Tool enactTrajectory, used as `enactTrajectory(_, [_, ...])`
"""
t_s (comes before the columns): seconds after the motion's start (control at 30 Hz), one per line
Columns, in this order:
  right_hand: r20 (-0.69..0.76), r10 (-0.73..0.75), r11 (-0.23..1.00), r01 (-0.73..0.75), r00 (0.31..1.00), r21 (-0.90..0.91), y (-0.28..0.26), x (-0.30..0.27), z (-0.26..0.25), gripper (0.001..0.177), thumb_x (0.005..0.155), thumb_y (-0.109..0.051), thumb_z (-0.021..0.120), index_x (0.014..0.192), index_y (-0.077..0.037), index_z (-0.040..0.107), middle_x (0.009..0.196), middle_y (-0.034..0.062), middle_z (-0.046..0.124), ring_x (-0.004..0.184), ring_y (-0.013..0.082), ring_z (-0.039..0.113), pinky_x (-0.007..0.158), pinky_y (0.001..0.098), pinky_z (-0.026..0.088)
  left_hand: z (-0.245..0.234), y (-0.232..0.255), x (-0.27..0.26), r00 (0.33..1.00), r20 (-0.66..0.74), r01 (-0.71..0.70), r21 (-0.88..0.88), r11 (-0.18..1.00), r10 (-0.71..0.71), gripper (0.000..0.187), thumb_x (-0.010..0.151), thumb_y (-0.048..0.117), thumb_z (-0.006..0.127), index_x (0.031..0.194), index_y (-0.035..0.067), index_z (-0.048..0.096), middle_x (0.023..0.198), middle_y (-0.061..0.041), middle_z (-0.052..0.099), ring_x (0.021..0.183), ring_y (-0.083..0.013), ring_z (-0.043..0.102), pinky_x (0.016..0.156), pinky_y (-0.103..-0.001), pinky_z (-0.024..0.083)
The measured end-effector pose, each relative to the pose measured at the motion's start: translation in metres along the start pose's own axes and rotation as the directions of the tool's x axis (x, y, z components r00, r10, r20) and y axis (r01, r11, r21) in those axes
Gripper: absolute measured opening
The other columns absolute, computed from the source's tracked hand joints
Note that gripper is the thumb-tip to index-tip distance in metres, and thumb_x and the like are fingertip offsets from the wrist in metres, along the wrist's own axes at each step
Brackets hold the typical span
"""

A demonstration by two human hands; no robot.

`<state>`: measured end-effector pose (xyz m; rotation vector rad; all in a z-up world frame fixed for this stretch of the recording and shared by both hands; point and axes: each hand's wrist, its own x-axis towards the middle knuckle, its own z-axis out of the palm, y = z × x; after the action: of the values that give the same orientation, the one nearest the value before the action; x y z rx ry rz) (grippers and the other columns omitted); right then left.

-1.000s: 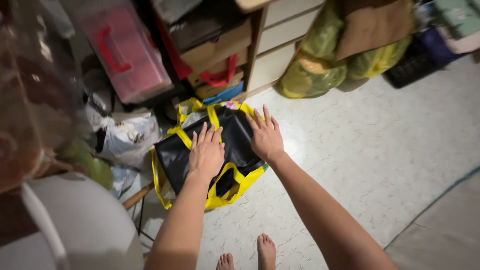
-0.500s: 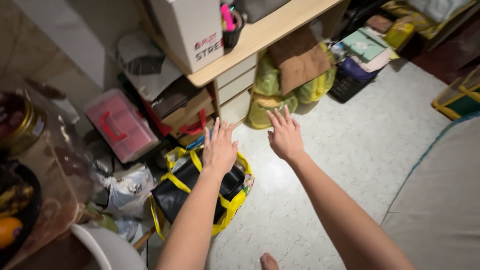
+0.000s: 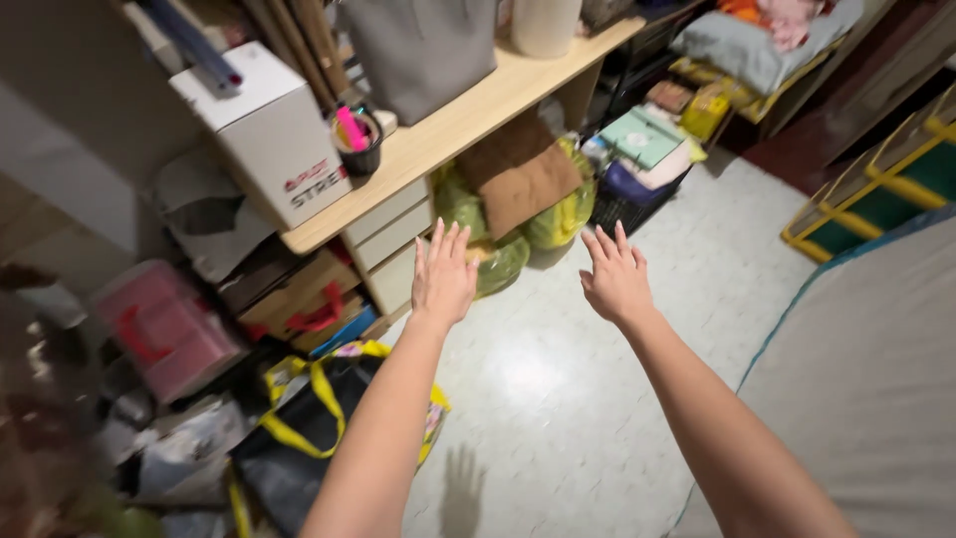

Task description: The person organizes several items including a bag, a cushion, and a towel, then uses scissors to cut a tag from the towel.

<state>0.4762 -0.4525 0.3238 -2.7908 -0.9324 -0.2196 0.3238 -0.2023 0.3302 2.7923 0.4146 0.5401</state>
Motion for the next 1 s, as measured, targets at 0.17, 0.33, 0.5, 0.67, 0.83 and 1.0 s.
enactTrajectory(0.17, [0.050, 0.052, 0.999, -0.052, 0.997, -0.004, 0.065, 0.035, -0.018, 0.069, 0.093, -0.030, 0.063, 0.156, -0.021, 0.036, 0.165, 0.0057, 0.032, 0.157, 0.0291, 0.014, 0.118, 0.0576, 0.022, 0.031, 0.045, 0.054, 0.999, 0.034, 0.018, -0.060, 0.998, -0.016, 0.056, 0.101, 0.033, 0.052, 0.151, 0.010, 0.042, 0.161, -0.009, 0.038, 0.155, -0.0272, 0.020, 0.125, -0.056, 0.013])
enactTrajectory(0.33, [0.017, 0.059, 0.998, -0.059, 0.998, -0.001, 0.108, 0.082, -0.012, 0.070, 0.091, -0.029, 0.064, 0.155, -0.022, 0.038, 0.165, 0.0053, 0.033, 0.158, 0.0275, 0.015, 0.120, 0.0563, 0.023, 0.058, 0.064, 0.106, 0.999, 0.032, -0.025, -0.034, 0.999, 0.026, 0.058, 0.099, 0.032, 0.054, 0.151, 0.009, 0.043, 0.161, -0.009, 0.038, 0.154, -0.0275, 0.021, 0.124, -0.057, 0.013])
enactTrajectory(0.5, [-0.002, 0.056, 0.998, -0.056, 0.998, -0.001, 0.139, 0.138, -0.001, 0.070, 0.091, -0.029, 0.064, 0.155, -0.022, 0.038, 0.164, 0.0052, 0.034, 0.157, 0.0278, 0.016, 0.119, 0.0565, 0.023, 0.083, 0.058, 0.177, 0.998, 0.034, -0.055, -0.006, 0.998, 0.055, 0.058, 0.099, 0.032, 0.055, 0.151, 0.009, 0.043, 0.160, -0.010, 0.038, 0.155, -0.0285, 0.020, 0.123, -0.058, 0.014])
enactTrajectory(0.67, [0.010, 0.030, 1.000, -0.030, 0.999, -0.003, 0.174, 0.200, 0.006, 0.073, 0.089, -0.027, 0.066, 0.155, -0.021, 0.037, 0.164, 0.0063, 0.033, 0.155, 0.0298, 0.019, 0.119, 0.0553, 0.025, 0.113, 0.063, 0.255, 0.997, 0.014, -0.071, 0.021, 0.997, 0.071, 0.058, 0.099, 0.031, 0.055, 0.151, 0.008, 0.042, 0.161, -0.012, 0.038, 0.154, -0.0296, 0.021, 0.123, -0.058, 0.016])
enactTrajectory(0.83, [-0.002, 0.024, 1.000, -0.024, 1.000, 0.011, 0.209, 0.251, 0.015, 0.069, 0.090, -0.026, 0.066, 0.153, -0.021, 0.038, 0.164, 0.0073, 0.032, 0.155, 0.0316, 0.020, 0.119, 0.0557, 0.025, 0.153, 0.078, 0.310, 0.997, 0.040, -0.060, 0.034, 0.998, 0.058, 0.059, 0.099, 0.031, 0.054, 0.152, 0.009, 0.041, 0.160, -0.012, 0.038, 0.154, -0.0302, 0.020, 0.123, -0.058, 0.015])
enactTrajectory(1.0, [0.096, 0.003, 1.000, -0.002, 0.995, -0.015, 0.258, 0.308, 0.030, 0.072, 0.089, -0.027, 0.066, 0.154, -0.024, 0.036, 0.164, 0.0058, 0.031, 0.153, 0.0331, 0.019, 0.119, 0.0566, 0.023, 0.188, 0.097, 0.359, 0.997, 0.077, 0.012, 0.015, 1.000, -0.013, 0.059, 0.099, 0.032, 0.053, 0.153, 0.011, 0.040, 0.161, -0.011, 0.037, 0.155, -0.0304, 0.018, 0.123, -0.057, 0.015])
